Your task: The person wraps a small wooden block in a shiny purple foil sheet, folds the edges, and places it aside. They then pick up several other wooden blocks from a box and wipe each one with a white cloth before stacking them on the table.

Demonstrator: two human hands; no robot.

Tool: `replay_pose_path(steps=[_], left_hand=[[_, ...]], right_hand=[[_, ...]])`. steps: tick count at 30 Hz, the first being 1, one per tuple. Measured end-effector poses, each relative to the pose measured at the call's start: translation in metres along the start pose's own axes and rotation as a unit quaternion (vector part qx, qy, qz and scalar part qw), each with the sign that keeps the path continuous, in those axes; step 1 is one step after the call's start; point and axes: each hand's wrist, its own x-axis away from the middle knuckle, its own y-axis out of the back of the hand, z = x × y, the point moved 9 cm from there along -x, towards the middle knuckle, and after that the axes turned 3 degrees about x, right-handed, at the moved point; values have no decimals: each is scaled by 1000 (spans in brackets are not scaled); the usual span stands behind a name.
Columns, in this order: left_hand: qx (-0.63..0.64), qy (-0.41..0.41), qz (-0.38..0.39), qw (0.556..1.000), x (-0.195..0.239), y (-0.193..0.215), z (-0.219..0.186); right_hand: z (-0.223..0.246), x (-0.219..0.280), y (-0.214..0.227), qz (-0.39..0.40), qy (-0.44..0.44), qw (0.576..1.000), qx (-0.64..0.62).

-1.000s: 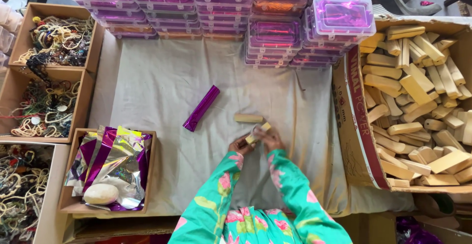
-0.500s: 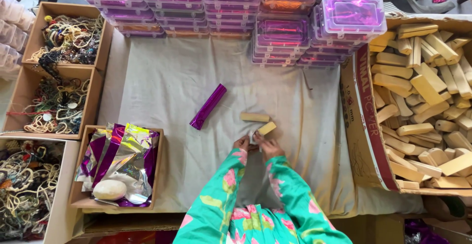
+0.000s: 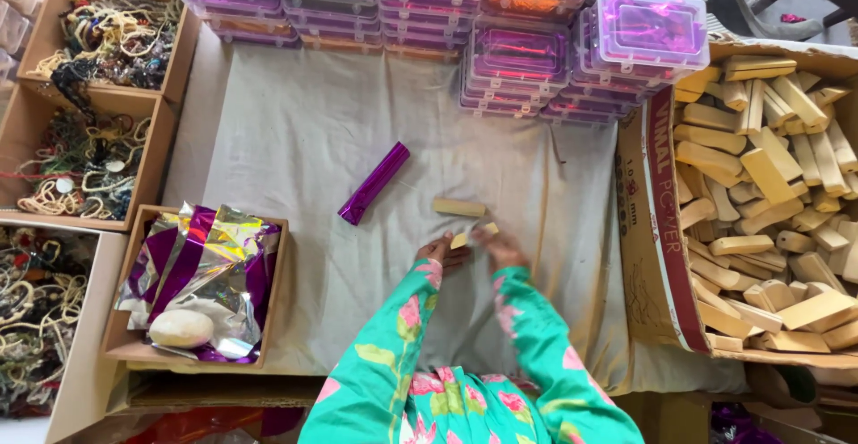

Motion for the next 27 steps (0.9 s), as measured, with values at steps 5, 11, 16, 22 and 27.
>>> replay_pose_path(steps=[5, 11, 16, 22, 27], left_hand=[[21, 4, 3, 1000, 4, -8, -6], [1, 16, 3, 1000, 3, -4, -5], [14, -7, 1, 1000, -19, 6, 10], [-97, 31, 43, 994, 16, -15, 5], [-104, 53, 66, 991, 7, -16, 14]], right_hand=[[-18, 9, 6, -36, -45, 997, 48], [18, 16, 21, 2, -108, 984, 144], [49, 16, 15, -58, 14, 990, 125], [24, -12, 16, -21, 31, 999, 19], [50, 1, 15, -30, -9, 999, 22]])
